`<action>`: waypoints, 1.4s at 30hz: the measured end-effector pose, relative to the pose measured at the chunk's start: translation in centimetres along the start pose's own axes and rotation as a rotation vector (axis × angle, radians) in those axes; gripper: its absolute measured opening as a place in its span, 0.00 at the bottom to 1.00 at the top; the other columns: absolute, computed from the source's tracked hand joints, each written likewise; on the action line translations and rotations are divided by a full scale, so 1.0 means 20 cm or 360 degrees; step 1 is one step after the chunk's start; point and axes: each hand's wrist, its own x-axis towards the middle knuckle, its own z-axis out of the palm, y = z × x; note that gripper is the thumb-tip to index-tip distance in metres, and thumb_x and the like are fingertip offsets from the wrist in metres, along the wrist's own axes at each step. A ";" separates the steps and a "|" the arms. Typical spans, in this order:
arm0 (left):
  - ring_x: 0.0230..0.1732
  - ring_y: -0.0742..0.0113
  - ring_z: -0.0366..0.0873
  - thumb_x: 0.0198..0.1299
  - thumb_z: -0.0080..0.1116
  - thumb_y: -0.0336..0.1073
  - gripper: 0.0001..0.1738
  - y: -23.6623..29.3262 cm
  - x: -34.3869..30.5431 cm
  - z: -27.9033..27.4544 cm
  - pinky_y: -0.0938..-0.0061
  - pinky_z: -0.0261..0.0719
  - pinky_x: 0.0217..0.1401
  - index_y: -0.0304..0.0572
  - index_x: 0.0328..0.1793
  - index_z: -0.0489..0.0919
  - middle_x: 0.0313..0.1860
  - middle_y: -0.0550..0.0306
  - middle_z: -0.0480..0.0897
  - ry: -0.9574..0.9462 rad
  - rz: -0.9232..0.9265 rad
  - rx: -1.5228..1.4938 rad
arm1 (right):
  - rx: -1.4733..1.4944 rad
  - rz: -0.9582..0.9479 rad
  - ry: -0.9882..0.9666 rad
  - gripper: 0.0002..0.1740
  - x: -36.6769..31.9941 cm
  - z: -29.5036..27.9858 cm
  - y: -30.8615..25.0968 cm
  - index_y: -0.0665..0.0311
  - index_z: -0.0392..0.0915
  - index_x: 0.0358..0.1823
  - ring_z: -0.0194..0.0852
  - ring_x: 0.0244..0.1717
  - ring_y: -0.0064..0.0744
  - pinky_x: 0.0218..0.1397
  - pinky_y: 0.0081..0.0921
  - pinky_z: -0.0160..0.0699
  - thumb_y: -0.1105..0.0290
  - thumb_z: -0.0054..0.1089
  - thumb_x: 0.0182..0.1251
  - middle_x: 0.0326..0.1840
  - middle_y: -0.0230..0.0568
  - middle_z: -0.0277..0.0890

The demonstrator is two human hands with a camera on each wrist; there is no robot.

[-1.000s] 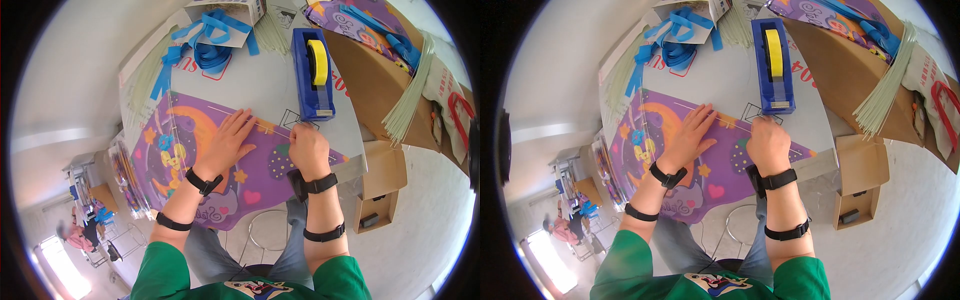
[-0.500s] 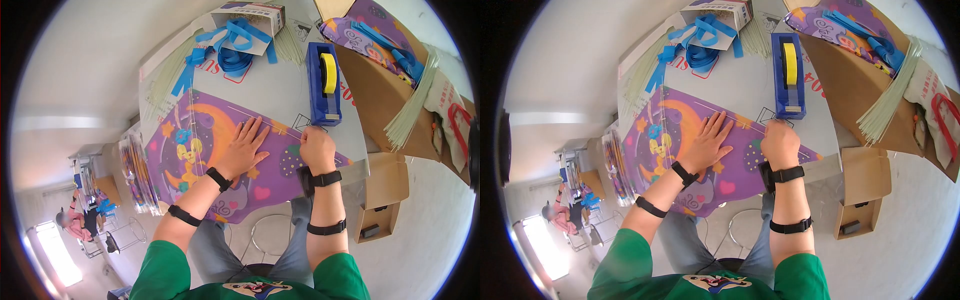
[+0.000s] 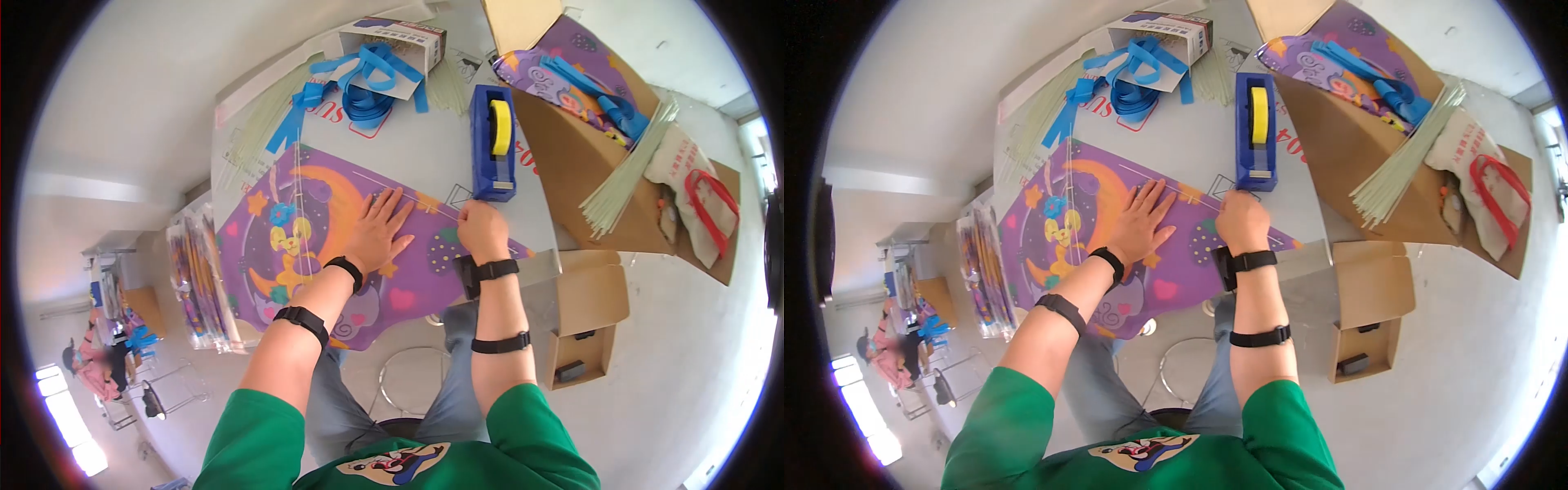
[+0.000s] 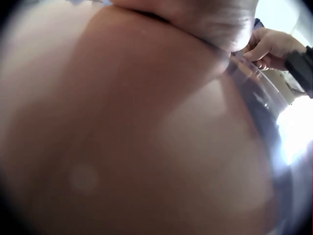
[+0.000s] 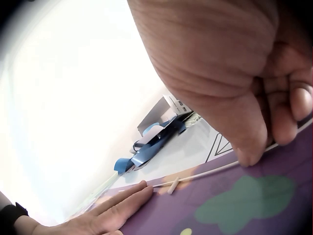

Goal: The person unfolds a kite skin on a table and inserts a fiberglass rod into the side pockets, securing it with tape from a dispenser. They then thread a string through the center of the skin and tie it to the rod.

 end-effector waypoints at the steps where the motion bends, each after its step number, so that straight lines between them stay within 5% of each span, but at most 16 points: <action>1: 0.76 0.48 0.50 0.62 0.52 0.50 0.35 0.00 -0.01 0.00 0.51 0.45 0.76 0.46 0.73 0.61 0.76 0.46 0.54 0.0032 0.0007 -0.0027 | 0.0048 -0.0056 0.0040 0.05 -0.01 -0.02 -0.01 0.61 0.78 0.30 0.77 0.39 0.52 0.39 0.42 0.76 0.73 0.53 0.53 0.35 0.47 0.78; 4: 0.76 0.51 0.49 0.63 0.49 0.54 0.35 -0.01 -0.01 0.01 0.52 0.45 0.76 0.48 0.73 0.61 0.75 0.48 0.55 0.0108 0.0025 0.0013 | 0.0156 -0.0117 0.0128 0.04 -0.05 -0.14 -0.04 0.62 0.78 0.30 0.77 0.37 0.49 0.37 0.39 0.75 0.73 0.56 0.54 0.33 0.46 0.78; 7: 0.77 0.53 0.48 0.64 0.46 0.55 0.35 -0.01 -0.03 0.01 0.55 0.44 0.77 0.50 0.74 0.59 0.76 0.49 0.53 0.0036 0.0000 0.0077 | 0.0775 -0.0098 0.0540 0.05 -0.10 -0.35 -0.08 0.62 0.80 0.34 0.76 0.31 0.41 0.34 0.32 0.74 0.72 0.61 0.55 0.28 0.43 0.75; 11: 0.77 0.56 0.47 0.66 0.43 0.57 0.35 -0.01 -0.03 0.01 0.56 0.43 0.78 0.52 0.75 0.57 0.77 0.52 0.51 0.0015 -0.0017 0.0131 | 0.0224 -0.0107 0.0968 0.09 -0.01 -0.43 -0.03 0.64 0.81 0.35 0.75 0.33 0.42 0.38 0.32 0.73 0.66 0.61 0.59 0.28 0.43 0.73; 19: 0.78 0.58 0.46 0.67 0.40 0.58 0.34 -0.03 -0.03 0.01 0.58 0.42 0.78 0.53 0.75 0.58 0.77 0.54 0.51 0.0021 -0.0045 0.0126 | 0.0314 0.0242 0.0497 0.11 0.12 -0.38 0.05 0.64 0.83 0.35 0.75 0.32 0.35 0.37 0.31 0.72 0.63 0.62 0.60 0.29 0.37 0.75; 21: 0.78 0.59 0.45 0.67 0.39 0.58 0.34 -0.03 -0.03 0.01 0.58 0.42 0.78 0.53 0.75 0.58 0.77 0.55 0.52 0.0006 -0.0044 0.0108 | 0.0942 0.0337 0.0439 0.09 0.12 -0.36 0.07 0.66 0.81 0.38 0.68 0.25 0.20 0.28 0.18 0.67 0.67 0.62 0.62 0.27 0.27 0.73; 24: 0.78 0.59 0.45 0.67 0.39 0.58 0.34 -0.04 -0.03 0.02 0.58 0.42 0.78 0.53 0.75 0.59 0.77 0.55 0.51 0.0025 -0.0044 0.0099 | 0.1598 0.0610 0.0318 0.06 0.11 -0.37 0.04 0.67 0.79 0.35 0.69 0.28 0.17 0.33 0.19 0.70 0.71 0.63 0.61 0.29 0.26 0.73; 30: 0.78 0.59 0.45 0.67 0.39 0.57 0.34 -0.03 -0.03 0.01 0.57 0.41 0.79 0.53 0.75 0.58 0.77 0.54 0.51 0.0000 -0.0051 0.0078 | 0.2075 0.0497 0.0421 0.04 0.06 -0.35 0.01 0.65 0.75 0.35 0.68 0.29 0.18 0.36 0.16 0.72 0.72 0.60 0.64 0.29 0.28 0.72; 35: 0.78 0.59 0.45 0.67 0.39 0.57 0.34 -0.04 -0.03 0.02 0.58 0.41 0.79 0.53 0.76 0.57 0.78 0.55 0.50 0.0007 -0.0040 0.0082 | 0.2257 0.0477 0.0549 0.05 0.00 -0.25 0.01 0.71 0.72 0.31 0.73 0.37 0.27 0.48 0.25 0.78 0.77 0.56 0.64 0.33 0.38 0.73; 40: 0.77 0.59 0.46 0.67 0.40 0.57 0.34 -0.03 -0.04 0.01 0.57 0.42 0.78 0.53 0.75 0.58 0.77 0.55 0.52 0.0022 -0.0038 0.0108 | 0.2210 0.0470 0.0580 0.05 -0.01 -0.20 0.05 0.73 0.73 0.34 0.74 0.37 0.27 0.48 0.24 0.77 0.78 0.58 0.63 0.33 0.39 0.73; 42: 0.76 0.55 0.50 0.65 0.47 0.53 0.33 -0.04 -0.04 0.00 0.55 0.47 0.77 0.51 0.74 0.60 0.76 0.51 0.54 0.0123 -0.0007 -0.0009 | 0.2197 0.0465 0.0587 0.07 -0.01 -0.18 0.05 0.74 0.73 0.35 0.74 0.37 0.27 0.46 0.22 0.75 0.77 0.60 0.62 0.34 0.39 0.74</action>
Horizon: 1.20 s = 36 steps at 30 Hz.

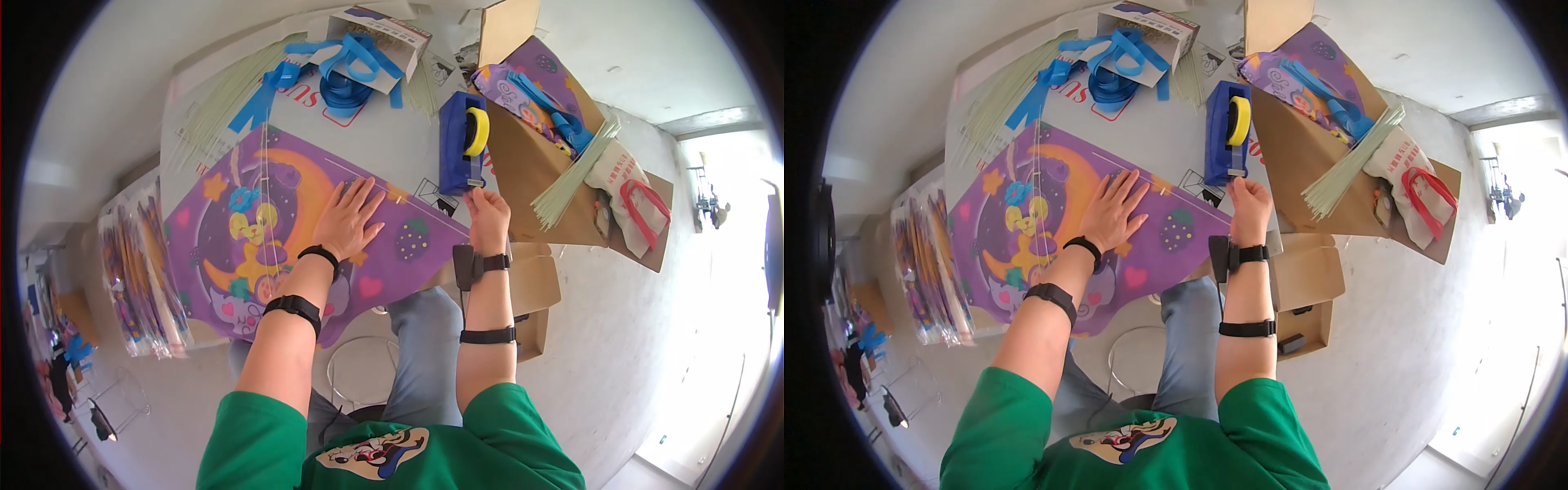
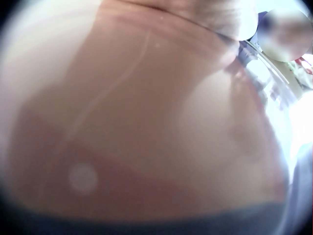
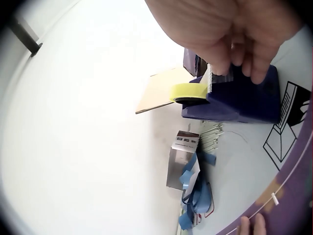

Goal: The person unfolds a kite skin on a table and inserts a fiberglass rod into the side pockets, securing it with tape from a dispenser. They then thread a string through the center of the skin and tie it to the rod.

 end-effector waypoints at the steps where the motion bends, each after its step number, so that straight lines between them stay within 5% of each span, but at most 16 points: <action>1: 0.76 0.55 0.50 0.65 0.47 0.53 0.33 0.00 0.00 0.01 0.55 0.47 0.77 0.51 0.74 0.60 0.76 0.51 0.54 -0.0011 -0.0008 0.0004 | -0.0106 -0.0061 -0.0003 0.07 0.00 -0.01 0.01 0.74 0.74 0.34 0.74 0.35 0.27 0.44 0.21 0.75 0.76 0.61 0.61 0.33 0.39 0.75; 3: 0.76 0.54 0.51 0.64 0.47 0.53 0.33 0.00 0.00 0.02 0.55 0.47 0.77 0.51 0.73 0.60 0.76 0.51 0.54 0.0045 0.0012 -0.0025 | -0.0564 -0.0198 0.0123 0.06 0.09 -0.13 0.15 0.73 0.78 0.33 0.74 0.32 0.23 0.39 0.19 0.74 0.76 0.62 0.59 0.29 0.37 0.77; 8: 0.77 0.58 0.49 0.65 0.43 0.56 0.33 0.00 0.00 0.02 0.57 0.44 0.78 0.53 0.74 0.60 0.76 0.54 0.54 -0.0034 -0.0037 0.0056 | -0.0673 0.0020 0.0171 0.08 -0.19 0.03 0.11 0.71 0.79 0.37 0.72 0.32 0.20 0.36 0.17 0.71 0.73 0.62 0.62 0.30 0.32 0.77; 10: 0.77 0.58 0.49 0.65 0.43 0.57 0.33 0.00 0.00 0.02 0.57 0.44 0.78 0.53 0.74 0.60 0.76 0.54 0.54 0.0004 0.0002 0.0079 | -0.0596 0.0076 -0.0174 0.07 -0.22 0.14 0.15 0.69 0.81 0.36 0.71 0.27 0.18 0.31 0.16 0.71 0.73 0.62 0.60 0.27 0.31 0.77; 13: 0.77 0.59 0.48 0.65 0.43 0.57 0.33 0.00 0.01 0.01 0.57 0.43 0.78 0.53 0.74 0.61 0.77 0.54 0.54 -0.0049 -0.0024 0.0101 | -0.0620 0.0104 -0.0137 0.07 -0.21 0.25 0.24 0.68 0.81 0.38 0.71 0.24 0.18 0.28 0.16 0.71 0.73 0.62 0.59 0.25 0.31 0.77; 23: 0.77 0.59 0.48 0.65 0.43 0.56 0.33 0.00 0.00 0.01 0.57 0.42 0.78 0.53 0.73 0.61 0.77 0.55 0.54 -0.0032 -0.0040 -0.0007 | -0.1019 -0.0007 -0.0008 0.11 -0.19 0.32 0.34 0.71 0.79 0.41 0.77 0.22 0.23 0.27 0.20 0.77 0.73 0.62 0.59 0.27 0.39 0.81; 36: 0.77 0.57 0.49 0.64 0.45 0.55 0.33 0.00 0.01 0.01 0.56 0.42 0.78 0.52 0.73 0.63 0.76 0.54 0.55 -0.0025 -0.0052 -0.0057 | -0.1121 -0.0114 0.0160 0.09 -0.18 0.33 0.36 0.68 0.73 0.32 0.79 0.21 0.28 0.26 0.23 0.77 0.73 0.65 0.55 0.24 0.39 0.78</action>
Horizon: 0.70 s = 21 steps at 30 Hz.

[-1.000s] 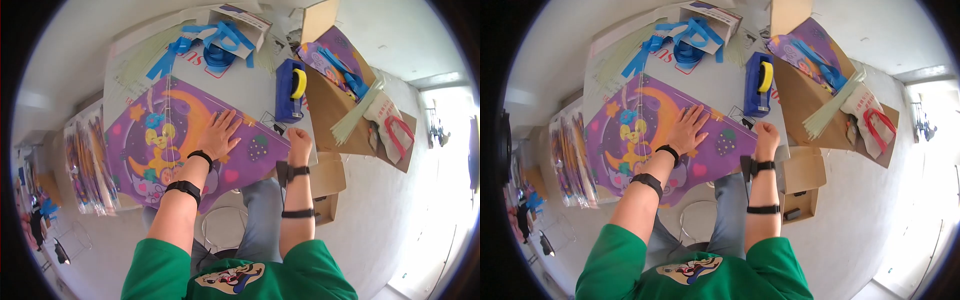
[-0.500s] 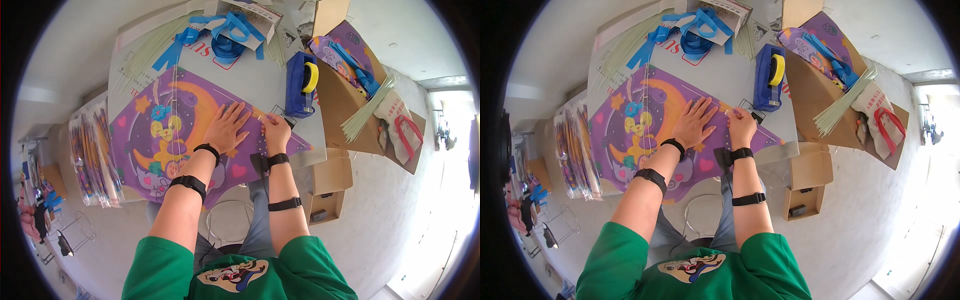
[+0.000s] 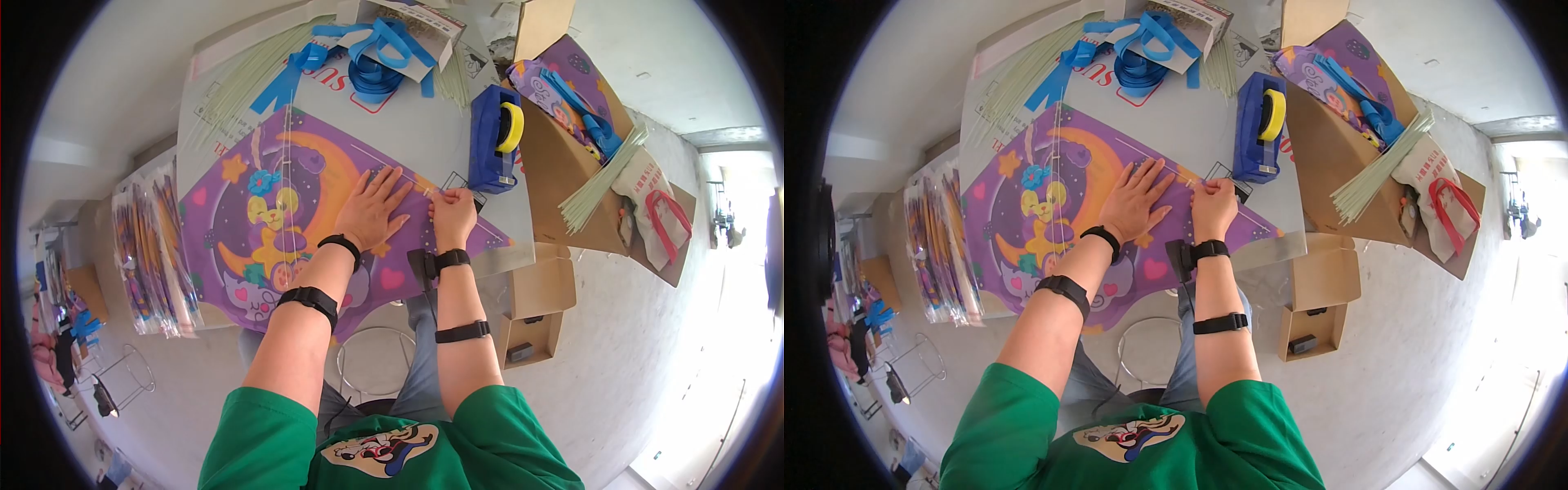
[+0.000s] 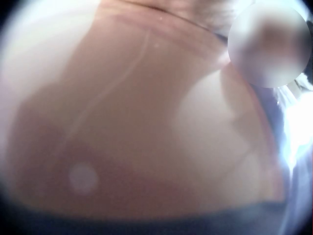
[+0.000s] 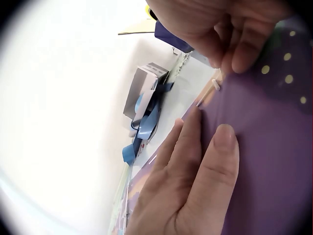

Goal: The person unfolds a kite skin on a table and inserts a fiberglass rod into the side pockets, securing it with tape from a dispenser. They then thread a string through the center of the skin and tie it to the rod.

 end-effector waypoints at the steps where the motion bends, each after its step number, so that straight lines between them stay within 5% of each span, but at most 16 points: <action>1: 0.77 0.57 0.49 0.64 0.45 0.55 0.33 0.00 0.00 0.00 0.56 0.42 0.78 0.52 0.73 0.63 0.76 0.54 0.55 -0.0002 -0.0001 0.0000 | -0.0027 -0.0010 0.0021 0.09 0.00 0.00 0.00 0.68 0.73 0.32 0.79 0.21 0.29 0.26 0.24 0.77 0.73 0.65 0.55 0.23 0.39 0.78; 10: 0.77 0.57 0.49 0.64 0.45 0.55 0.33 0.00 0.00 0.00 0.56 0.42 0.78 0.52 0.73 0.62 0.76 0.53 0.55 0.0020 0.0021 0.0009 | -0.0310 -0.0028 0.0090 0.11 0.04 0.04 0.04 0.65 0.73 0.31 0.79 0.35 0.50 0.41 0.38 0.76 0.70 0.66 0.52 0.27 0.48 0.79; 21: 0.77 0.57 0.48 0.65 0.44 0.54 0.32 0.00 0.00 0.00 0.57 0.42 0.78 0.51 0.73 0.62 0.76 0.53 0.55 -0.0006 0.0015 0.0062 | -0.0628 -0.0011 -0.0041 0.11 0.11 0.05 -0.02 0.69 0.73 0.30 0.79 0.38 0.57 0.42 0.41 0.77 0.71 0.65 0.52 0.31 0.54 0.79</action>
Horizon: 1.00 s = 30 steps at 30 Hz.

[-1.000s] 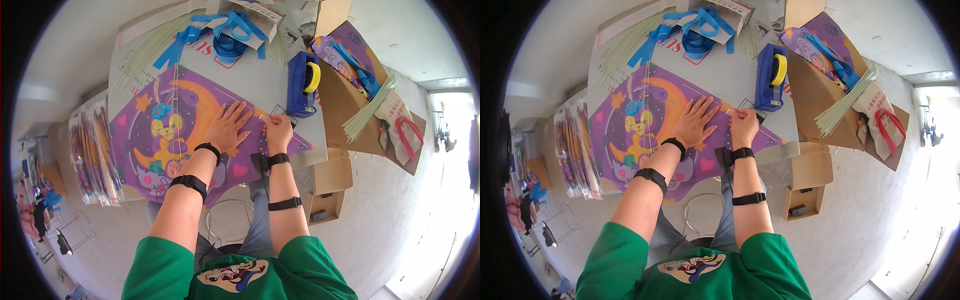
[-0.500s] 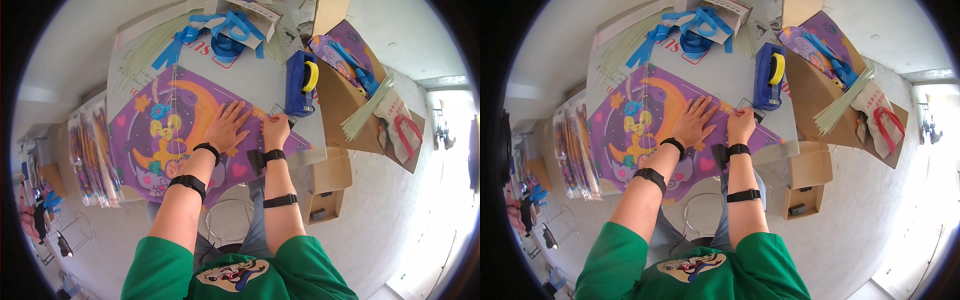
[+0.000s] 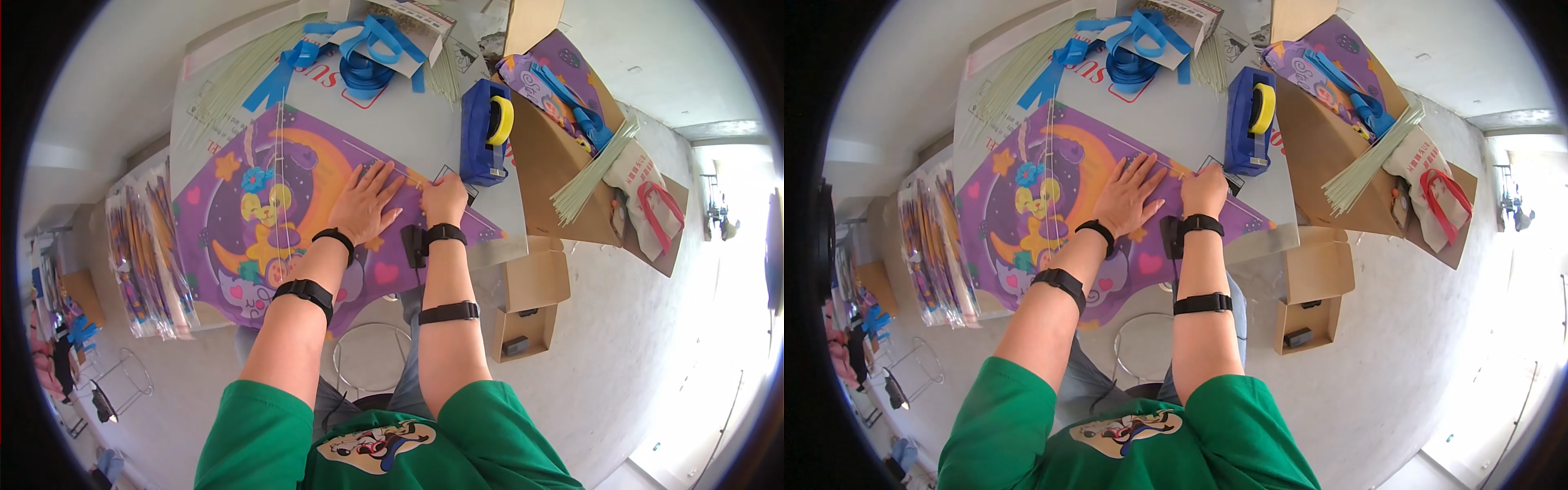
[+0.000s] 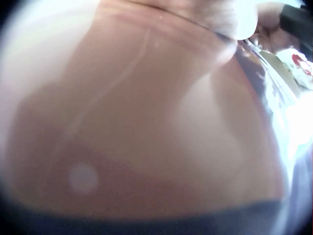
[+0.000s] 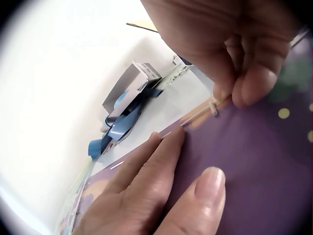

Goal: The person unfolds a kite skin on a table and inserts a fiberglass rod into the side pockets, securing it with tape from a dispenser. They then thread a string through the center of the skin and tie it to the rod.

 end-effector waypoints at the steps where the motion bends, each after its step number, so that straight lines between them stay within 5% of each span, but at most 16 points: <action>1: 0.77 0.57 0.48 0.65 0.44 0.54 0.32 0.00 0.00 0.00 0.57 0.42 0.78 0.51 0.73 0.62 0.76 0.53 0.55 0.0000 -0.0001 -0.0002 | -0.0070 -0.0033 -0.0033 0.11 0.00 -0.02 0.00 0.70 0.73 0.30 0.79 0.38 0.57 0.43 0.41 0.77 0.71 0.66 0.51 0.31 0.55 0.79; 4: 0.77 0.58 0.48 0.65 0.45 0.54 0.32 0.00 0.00 -0.01 0.57 0.42 0.78 0.51 0.73 0.62 0.76 0.53 0.55 0.0009 -0.0005 -0.0007 | -0.0070 0.0071 -0.0255 0.16 0.03 -0.07 0.00 0.71 0.75 0.31 0.80 0.40 0.55 0.44 0.41 0.77 0.65 0.69 0.49 0.32 0.57 0.79; 16: 0.77 0.57 0.49 0.64 0.46 0.53 0.32 0.00 -0.01 -0.01 0.57 0.44 0.78 0.51 0.73 0.62 0.76 0.53 0.55 0.0005 -0.0022 -0.0070 | -0.0790 -0.0108 -0.0274 0.27 0.04 -0.18 -0.08 0.62 0.80 0.36 0.81 0.43 0.48 0.42 0.39 0.79 0.44 0.67 0.48 0.39 0.47 0.82; 30: 0.76 0.55 0.51 0.63 0.48 0.53 0.33 0.00 0.00 -0.03 0.55 0.46 0.77 0.50 0.72 0.63 0.75 0.50 0.57 0.0020 0.0017 -0.0045 | -0.0697 -0.0390 -0.0197 0.27 -0.05 -0.26 -0.06 0.61 0.74 0.37 0.80 0.39 0.50 0.37 0.40 0.76 0.46 0.69 0.48 0.33 0.47 0.81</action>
